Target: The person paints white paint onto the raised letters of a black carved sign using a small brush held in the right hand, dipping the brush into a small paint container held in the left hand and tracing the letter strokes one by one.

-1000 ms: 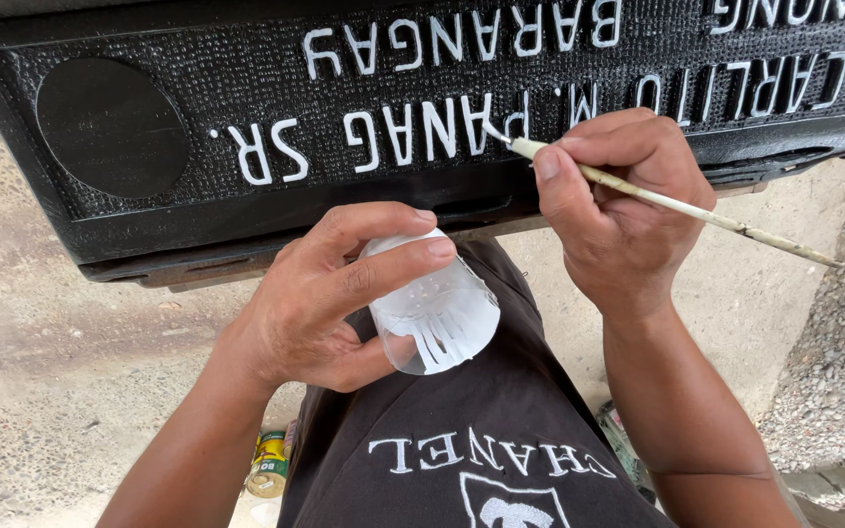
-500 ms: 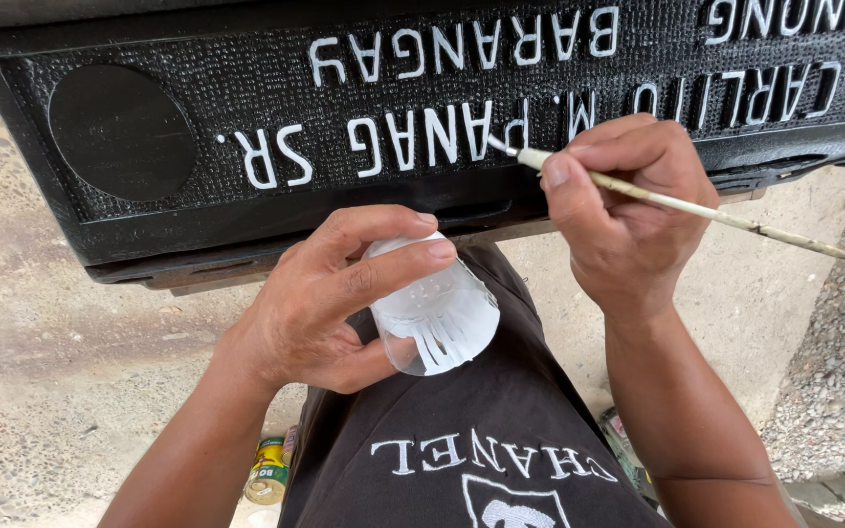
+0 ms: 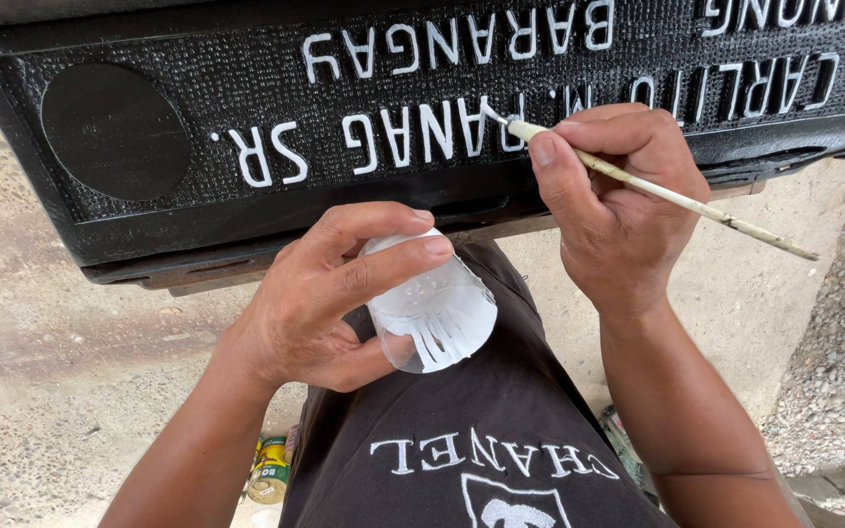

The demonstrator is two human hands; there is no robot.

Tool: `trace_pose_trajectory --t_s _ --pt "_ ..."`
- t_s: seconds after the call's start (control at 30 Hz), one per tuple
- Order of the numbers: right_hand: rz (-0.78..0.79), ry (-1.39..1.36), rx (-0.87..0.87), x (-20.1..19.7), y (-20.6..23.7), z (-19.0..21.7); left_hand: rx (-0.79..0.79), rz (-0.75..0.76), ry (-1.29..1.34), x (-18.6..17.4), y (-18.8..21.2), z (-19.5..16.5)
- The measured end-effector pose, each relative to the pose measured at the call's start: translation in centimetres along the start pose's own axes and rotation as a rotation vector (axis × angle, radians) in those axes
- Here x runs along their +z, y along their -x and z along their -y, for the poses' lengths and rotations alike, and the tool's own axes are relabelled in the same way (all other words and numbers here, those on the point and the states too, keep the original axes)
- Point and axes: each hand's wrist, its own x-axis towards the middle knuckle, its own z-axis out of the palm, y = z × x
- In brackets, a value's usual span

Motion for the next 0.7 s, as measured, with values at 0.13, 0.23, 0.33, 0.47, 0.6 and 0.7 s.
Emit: trace_pose_trajectory --t_s 0.13,0.23,0.33,0.47,0.6,0.7 --pt "-0.011 -0.021 -0.015 0.1 -0.1 0.0 -0.004 -0.001 -0.007 0.0 0.0 0.0" --pt "-0.013 -0.007 0.006 0.2 0.1 0.1 -0.007 0.003 0.0 -0.1 0.1 0.0" --pt "-0.007 0.011 0.022 -0.1 0.4 -0.2 -0.009 0.003 -0.007 0.0 0.2 -0.1" --pt "0.036 -0.032 -0.083 -0.5 0.4 -1.3 -0.029 0.008 0.0 0.0 0.0 -0.2" --pt "0.038 -0.244 -0.065 -1.1 -0.2 -0.8 0.001 -0.012 -0.048 -0.1 -0.4 -0.5" --pt "0.03 -0.315 -0.035 -2.8 -0.5 2.2 0.019 -0.051 -0.109 -0.1 -0.7 -1.0"
